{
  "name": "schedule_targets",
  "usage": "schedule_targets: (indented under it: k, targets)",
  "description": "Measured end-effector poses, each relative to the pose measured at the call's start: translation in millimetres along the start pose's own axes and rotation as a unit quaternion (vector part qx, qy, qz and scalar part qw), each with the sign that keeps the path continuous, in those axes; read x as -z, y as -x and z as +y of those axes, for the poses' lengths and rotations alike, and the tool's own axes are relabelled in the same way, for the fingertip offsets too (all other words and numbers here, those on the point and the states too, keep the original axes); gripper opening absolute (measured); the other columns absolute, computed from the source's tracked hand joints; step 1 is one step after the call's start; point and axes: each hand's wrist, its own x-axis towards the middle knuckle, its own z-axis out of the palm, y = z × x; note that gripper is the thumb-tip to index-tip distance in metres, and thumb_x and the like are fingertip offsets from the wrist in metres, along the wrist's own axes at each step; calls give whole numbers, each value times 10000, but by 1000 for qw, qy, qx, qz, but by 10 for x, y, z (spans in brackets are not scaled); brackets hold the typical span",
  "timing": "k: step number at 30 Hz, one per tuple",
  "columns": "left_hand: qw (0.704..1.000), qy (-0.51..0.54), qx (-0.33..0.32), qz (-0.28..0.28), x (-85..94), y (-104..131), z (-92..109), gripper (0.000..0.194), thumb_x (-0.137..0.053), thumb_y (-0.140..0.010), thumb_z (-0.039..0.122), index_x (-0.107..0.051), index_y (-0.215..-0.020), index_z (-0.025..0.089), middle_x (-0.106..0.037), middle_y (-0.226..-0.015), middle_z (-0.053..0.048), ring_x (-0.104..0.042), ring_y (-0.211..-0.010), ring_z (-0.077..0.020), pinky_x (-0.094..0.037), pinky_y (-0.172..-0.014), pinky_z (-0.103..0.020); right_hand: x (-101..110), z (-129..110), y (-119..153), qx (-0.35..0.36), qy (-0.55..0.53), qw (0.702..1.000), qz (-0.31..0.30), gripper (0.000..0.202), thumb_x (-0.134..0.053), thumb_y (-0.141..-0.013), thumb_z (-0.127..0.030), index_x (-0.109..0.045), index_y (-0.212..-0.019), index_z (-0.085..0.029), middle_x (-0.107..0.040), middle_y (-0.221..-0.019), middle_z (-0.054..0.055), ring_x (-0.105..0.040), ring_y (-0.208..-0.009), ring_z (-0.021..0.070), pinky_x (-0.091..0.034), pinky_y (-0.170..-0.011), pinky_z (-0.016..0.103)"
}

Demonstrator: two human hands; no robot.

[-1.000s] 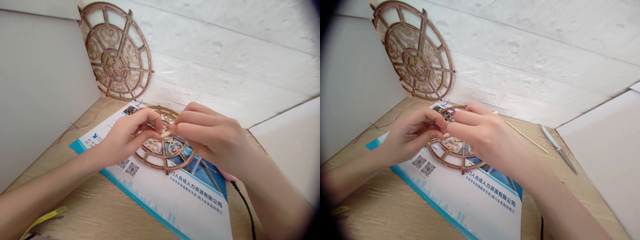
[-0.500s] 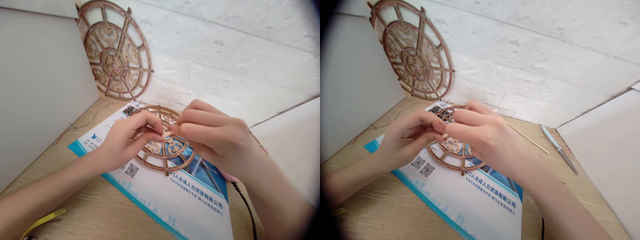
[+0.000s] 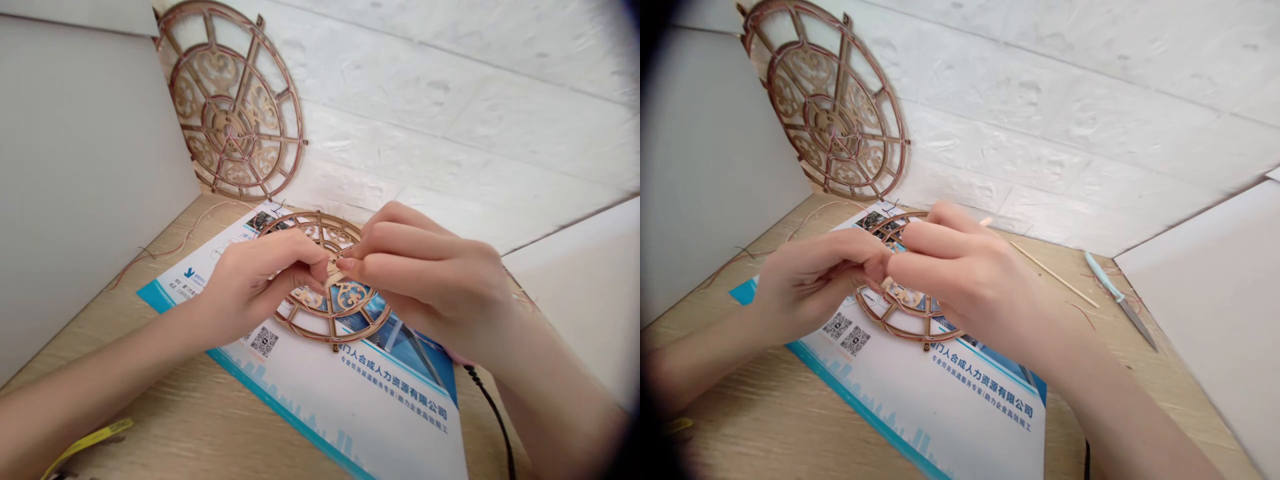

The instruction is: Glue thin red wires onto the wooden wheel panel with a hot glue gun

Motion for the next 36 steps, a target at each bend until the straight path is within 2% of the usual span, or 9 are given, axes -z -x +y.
schedule_targets:
  k: [6,9,11,14,18,22,25,29,36]
  targets:
    - [999,33,21,7,-34,16,-27,209,-563,-938,46,-612,-897,245,-660,-825,50,-654,-764,-97,-536,-698,-210,-5,19,18,1,10,1000,14,259,-567,-980,37,-531,-825,-168,-505,-792,19,-454,-800,165,-424,-654,308]
    - [996,71,54,20,-65,22,-48,71,-658,-972,175,-640,-972,243,-707,-899,42,-694,-824,-98,-565,-710,-181,16,46,37,6,56,998,34,294,-551,-983,32,-507,-785,-180,-508,-776,16,-453,-777,167,-419,-646,320]
    - [993,93,74,21,-75,18,-48,51,-682,-981,224,-668,-1029,234,-736,-960,33,-717,-868,-94,-580,-740,-158,39,58,45,9,94,994,46,312,-553,-981,29,-491,-767,-190,-505,-767,14,-451,-771,171,-410,-636,324]
    - [993,79,83,8,-73,4,-25,62,-674,-993,216,-716,-1038,218,-772,-979,36,-722,-881,-73,-562,-771,-124,67,53,44,17,130,990,45,288,-570,-989,5,-508,-785,-190,-503,-773,22,-448,-777,181,-415,-635,334]
    - [996,34,82,13,-69,-5,10,117,-632,-1023,239,-739,-987,211,-768,-884,47,-691,-785,-66,-527,-698,-142,43,8,14,42,149,987,34,261,-508,-1045,-60,-552,-812,-168,-520,-781,45,-446,-789,197,-447,-650,360]
    - [997,17,77,15,-74,-1,17,130,-606,-1030,253,-725,-991,220,-752,-888,27,-666,-770,-103,-519,-679,-219,-16,-44,-14,44,184,981,45,282,-526,-1005,-10,-580,-771,-159,-550,-771,66,-457,-786,217,-453,-636,378]
    - [998,5,68,8,-64,-4,15,138,-593,-1029,242,-722,-980,228,-738,-872,19,-650,-763,-122,-507,-667,-250,-32,-68,-21,51,200,978,27,267,-548,-973,18,-609,-761,-132,-572,-774,87,-464,-775,228,-446,-600,382]
    - [998,-32,52,-7,-44,-14,17,154,-578,-1015,208,-707,-933,231,-710,-812,23,-628,-724,-132,-494,-655,-270,-19,-88,-32,49,200,979,-5,301,-489,-976,47,-637,-760,-101,-556,-742,87,-472,-753,229,-451,-584,383]
    - [997,-47,62,-24,-11,-30,16,175,-566,-971,184,-653,-828,237,-660,-724,39,-583,-645,-124,-453,-592,-262,-18,-59,-31,51,191,980,-7,279,-502,-985,28,-624,-779,-117,-569,-771,92,-468,-763,226,-464,-608,387]
